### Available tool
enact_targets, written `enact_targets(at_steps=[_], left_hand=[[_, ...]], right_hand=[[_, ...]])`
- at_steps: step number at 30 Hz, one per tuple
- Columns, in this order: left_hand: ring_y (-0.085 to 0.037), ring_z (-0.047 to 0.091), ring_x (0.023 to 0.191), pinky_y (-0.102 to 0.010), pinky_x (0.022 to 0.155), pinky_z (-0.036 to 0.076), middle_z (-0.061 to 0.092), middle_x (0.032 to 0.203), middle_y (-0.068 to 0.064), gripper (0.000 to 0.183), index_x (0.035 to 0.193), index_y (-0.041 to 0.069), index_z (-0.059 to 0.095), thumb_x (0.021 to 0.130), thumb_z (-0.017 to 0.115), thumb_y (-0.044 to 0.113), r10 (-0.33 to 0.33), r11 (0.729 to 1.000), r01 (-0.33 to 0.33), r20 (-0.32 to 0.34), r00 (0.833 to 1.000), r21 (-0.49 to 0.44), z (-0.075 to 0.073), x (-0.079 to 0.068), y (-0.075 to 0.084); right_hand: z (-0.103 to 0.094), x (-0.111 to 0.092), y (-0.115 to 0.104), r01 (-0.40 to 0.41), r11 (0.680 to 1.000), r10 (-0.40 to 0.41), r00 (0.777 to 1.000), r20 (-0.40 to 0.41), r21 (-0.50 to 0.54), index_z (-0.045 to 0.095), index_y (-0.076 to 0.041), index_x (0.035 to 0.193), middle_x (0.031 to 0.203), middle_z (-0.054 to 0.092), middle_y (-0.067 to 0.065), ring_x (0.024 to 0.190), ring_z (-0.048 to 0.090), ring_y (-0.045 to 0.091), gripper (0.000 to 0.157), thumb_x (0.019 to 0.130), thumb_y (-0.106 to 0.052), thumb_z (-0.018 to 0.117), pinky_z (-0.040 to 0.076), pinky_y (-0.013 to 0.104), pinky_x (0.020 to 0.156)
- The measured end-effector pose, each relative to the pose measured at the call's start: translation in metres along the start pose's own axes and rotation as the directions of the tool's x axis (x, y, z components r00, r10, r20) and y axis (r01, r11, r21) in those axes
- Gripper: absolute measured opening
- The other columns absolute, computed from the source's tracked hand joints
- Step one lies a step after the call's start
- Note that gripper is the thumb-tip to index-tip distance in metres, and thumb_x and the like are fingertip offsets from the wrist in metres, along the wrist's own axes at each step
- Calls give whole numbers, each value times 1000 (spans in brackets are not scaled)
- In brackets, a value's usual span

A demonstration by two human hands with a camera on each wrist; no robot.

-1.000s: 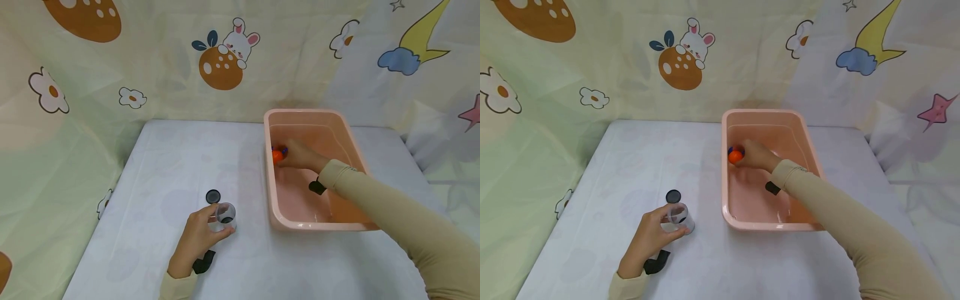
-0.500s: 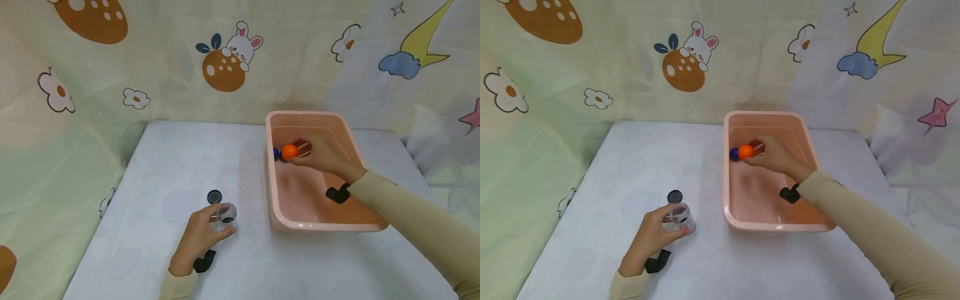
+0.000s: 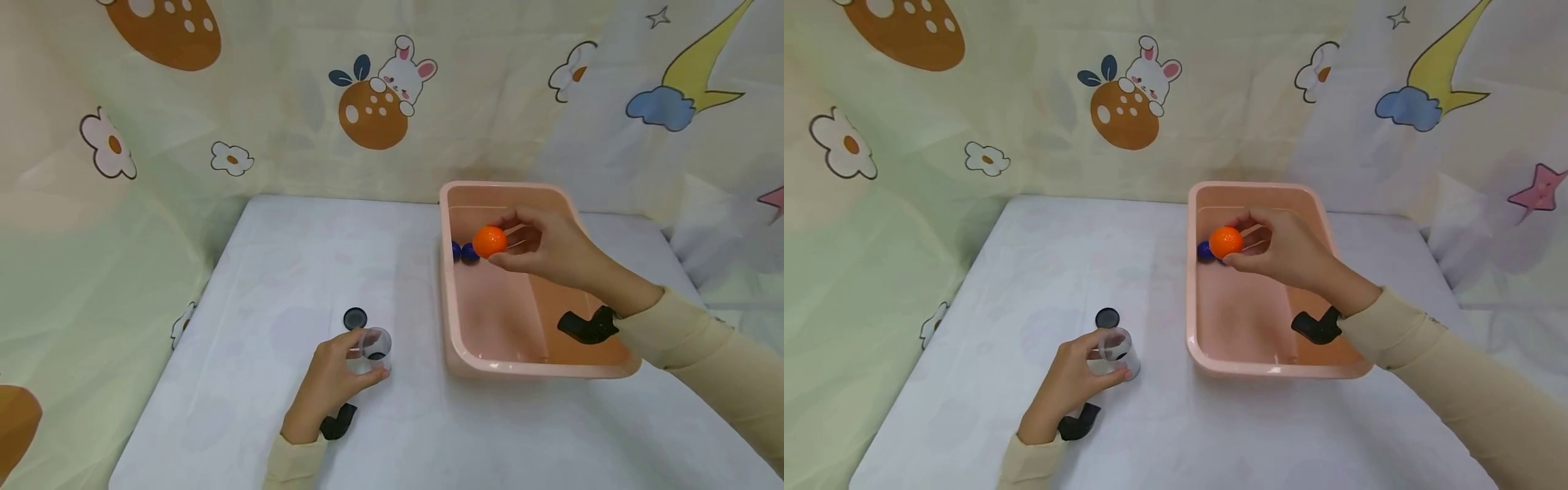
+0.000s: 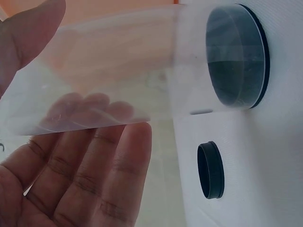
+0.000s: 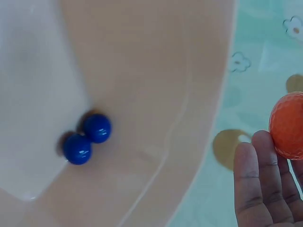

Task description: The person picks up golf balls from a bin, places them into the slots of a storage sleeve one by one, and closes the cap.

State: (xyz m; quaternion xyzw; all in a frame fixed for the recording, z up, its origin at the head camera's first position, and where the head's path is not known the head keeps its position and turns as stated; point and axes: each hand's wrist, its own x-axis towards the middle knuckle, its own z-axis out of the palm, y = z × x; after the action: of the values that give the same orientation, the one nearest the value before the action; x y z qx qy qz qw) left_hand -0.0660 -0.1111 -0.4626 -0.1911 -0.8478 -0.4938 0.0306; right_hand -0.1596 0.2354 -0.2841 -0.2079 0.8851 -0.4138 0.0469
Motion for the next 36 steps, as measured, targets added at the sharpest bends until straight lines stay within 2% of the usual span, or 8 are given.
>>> enact_targets(at_steps=[6, 16, 24, 27, 32, 36], left_hand=[[-28, 76, 108, -35, 90, 66, 79, 117, -7, 44, 115, 5, 74, 78, 97, 4, -5, 1000, 5, 14, 1000, -17, -1, 0, -1], [-24, 76, 106, -34, 90, 66, 79, 115, -4, 42, 112, 8, 74, 77, 98, 4, -19, 1000, 20, 8, 1000, -12, -2, -1, -3], [-27, 75, 107, -33, 91, 65, 79, 117, -8, 43, 115, 4, 74, 79, 97, 6, -11, 1000, 11, 22, 1000, -6, -2, 2, -3], [-29, 74, 109, -34, 92, 65, 78, 119, -11, 44, 117, 1, 74, 79, 97, 5, -16, 1000, 17, 29, 999, -13, -2, 3, -2], [-24, 74, 109, -34, 93, 65, 78, 119, -8, 49, 122, 3, 74, 79, 98, 7, -29, 1000, 29, 32, 999, -10, -2, 5, 0], [-22, 74, 108, -35, 93, 65, 78, 119, -5, 49, 122, 5, 74, 80, 98, 9, -41, 999, 41, 29, 999, -4, -2, 5, 1]], right_hand=[[6, -1, -18, 69, 996, -72, 997, 40, 60, 67, 5, 126, 124, 70, 17, 99, 75, 16, 41, 90, 3, 85, 63, 20, 84], [26, 4, -45, 102, 991, -111, 989, 96, 88, 72, -1, 122, 120, 74, 10, 98, 78, 23, 38, 87, 0, 88, 65, 25, 84], [42, 7, -55, 146, 982, -162, 976, 143, 118, 72, -3, 117, 117, 73, 6, 100, 75, 17, 33, 88, 1, 87, 64, 27, 89], [48, 7, -57, 145, 981, -165, 972, 166, 126, 72, -5, 117, 117, 73, 5, 99, 76, 16, 33, 87, 0, 87, 65, 27, 87], [60, 10, -60, 160, 985, -172, 962, 214, 68, 73, -9, 115, 114, 75, -1, 99, 77, 16, 34, 86, -5, 89, 66, 34, 87], [74, 14, -64, 201, 980, -196, 942, 274, 11, 72, -11, 114, 111, 74, -5, 98, 77, 17, 34, 85, -8, 90, 65, 39, 90]])
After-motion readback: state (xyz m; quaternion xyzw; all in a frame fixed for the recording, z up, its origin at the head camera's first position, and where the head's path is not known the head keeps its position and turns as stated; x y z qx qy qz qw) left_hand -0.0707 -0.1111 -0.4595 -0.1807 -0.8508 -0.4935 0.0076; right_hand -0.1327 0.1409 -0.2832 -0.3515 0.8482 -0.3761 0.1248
